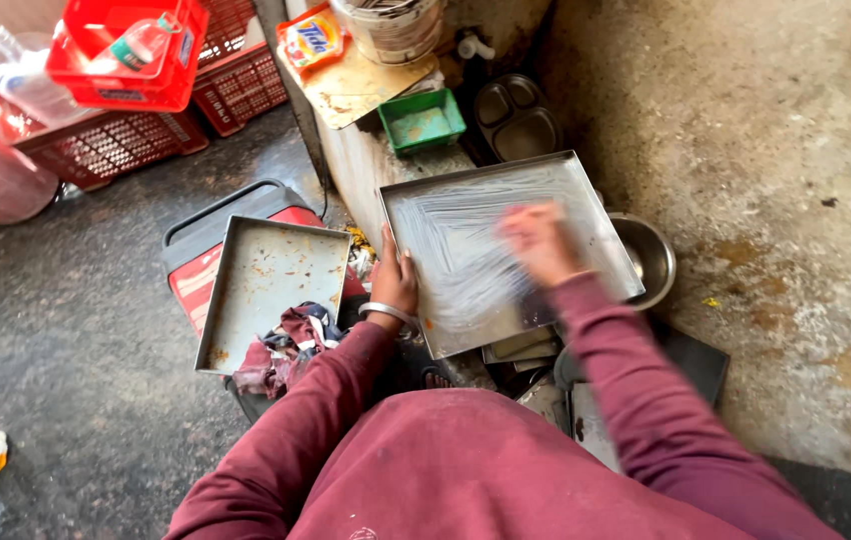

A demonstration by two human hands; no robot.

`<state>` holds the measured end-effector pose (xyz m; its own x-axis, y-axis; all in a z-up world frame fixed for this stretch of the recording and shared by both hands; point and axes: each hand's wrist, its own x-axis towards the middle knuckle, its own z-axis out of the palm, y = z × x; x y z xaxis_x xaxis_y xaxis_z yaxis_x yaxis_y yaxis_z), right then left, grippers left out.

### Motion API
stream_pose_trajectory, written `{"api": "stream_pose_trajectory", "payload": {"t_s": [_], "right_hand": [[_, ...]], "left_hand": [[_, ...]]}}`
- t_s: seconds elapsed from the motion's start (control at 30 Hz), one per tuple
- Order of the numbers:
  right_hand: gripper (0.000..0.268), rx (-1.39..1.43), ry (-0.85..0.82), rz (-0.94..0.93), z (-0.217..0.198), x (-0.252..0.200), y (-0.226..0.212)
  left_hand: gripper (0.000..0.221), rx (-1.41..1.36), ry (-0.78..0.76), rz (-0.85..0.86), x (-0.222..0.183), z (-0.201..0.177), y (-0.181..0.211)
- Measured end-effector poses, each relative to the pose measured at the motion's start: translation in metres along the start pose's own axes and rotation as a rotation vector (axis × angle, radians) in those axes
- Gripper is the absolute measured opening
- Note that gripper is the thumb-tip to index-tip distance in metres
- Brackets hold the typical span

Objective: The person washes a metal tray under a tap, dries it with a cloth, and rubs a white substance onto the inner surface of the tray using a cloth.

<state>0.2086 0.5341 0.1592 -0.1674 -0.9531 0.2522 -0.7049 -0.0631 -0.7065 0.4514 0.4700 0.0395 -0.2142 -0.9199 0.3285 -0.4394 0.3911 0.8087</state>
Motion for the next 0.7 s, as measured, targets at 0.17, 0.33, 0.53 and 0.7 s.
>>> {"api": "stream_pose_trajectory", "payload": {"t_s": [0.17, 0.33, 0.53, 0.7], "right_hand": [[0.022, -0.132, -0.284, -0.216, 0.078, -0.057, -0.040], [0.015, -0.319, -0.102, 0.114, -0.084, -0.049, 0.031], [0.009, 0.031, -0.102, 0.253, 0.022, -0.044, -0.038], [0.011, -0.016, -0.308, -0.347, 0.049, -0.083, -0.055]], "left_hand": [[0.067, -0.076, -0.083, -0.177, 0.022, 0.002, -0.015], [0.070, -0.083, -0.096, -0.159, 0.023, -0.005, -0.020], [0.071, 0.003, -0.165, -0.351, 0.037, -0.001, -0.007], [0.072, 0.007, -0.103, -0.222, 0.036, 0.006, -0.022]]}}
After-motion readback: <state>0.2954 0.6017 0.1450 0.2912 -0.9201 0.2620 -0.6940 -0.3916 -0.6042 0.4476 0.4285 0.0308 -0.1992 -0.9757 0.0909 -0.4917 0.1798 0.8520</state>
